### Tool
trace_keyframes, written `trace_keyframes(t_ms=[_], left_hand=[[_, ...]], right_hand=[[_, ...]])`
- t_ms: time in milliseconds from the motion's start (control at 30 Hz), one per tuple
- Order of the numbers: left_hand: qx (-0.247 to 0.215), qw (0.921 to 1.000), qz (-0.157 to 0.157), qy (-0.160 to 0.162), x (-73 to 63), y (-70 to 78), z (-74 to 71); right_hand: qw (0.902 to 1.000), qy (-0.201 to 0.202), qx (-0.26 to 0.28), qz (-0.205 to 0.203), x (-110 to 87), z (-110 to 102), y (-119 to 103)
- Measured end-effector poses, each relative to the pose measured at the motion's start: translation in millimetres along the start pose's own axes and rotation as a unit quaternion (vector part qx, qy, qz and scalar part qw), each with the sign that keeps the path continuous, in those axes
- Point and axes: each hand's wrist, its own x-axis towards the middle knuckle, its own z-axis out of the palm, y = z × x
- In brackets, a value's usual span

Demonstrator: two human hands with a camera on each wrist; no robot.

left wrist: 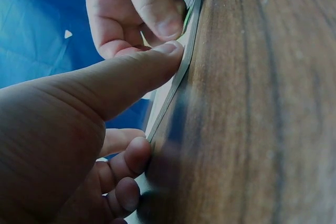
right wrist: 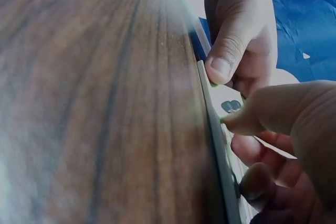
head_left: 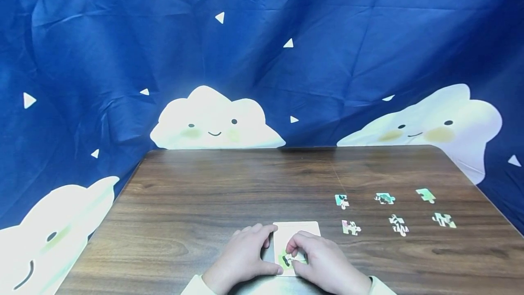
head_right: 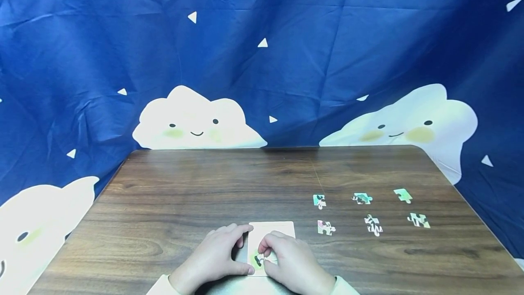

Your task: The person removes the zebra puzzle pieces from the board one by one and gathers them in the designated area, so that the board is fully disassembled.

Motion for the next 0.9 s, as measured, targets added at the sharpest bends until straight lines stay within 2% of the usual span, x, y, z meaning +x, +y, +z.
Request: trace_keyframes(t_ms=[300,567,900], left_hand=[[0.003,1.0000,-0.002,0.001,-0.2,0.2,0.0],[0.001,1.0000,-0.001,0.003,-0.4,-0.3,0.0],[0.005,1.0000,-0.002,0.002,0.1,-0.4,0.8]], right_hand=[[0.9989,0.007,0.042,0.019,1.5,0.3,0.8],[0.9993,0.018,0.033,0.002,1.3,0.9,1.4],[0.9989,0.022,0.041,0.000,0.7,1.9,2.9]])
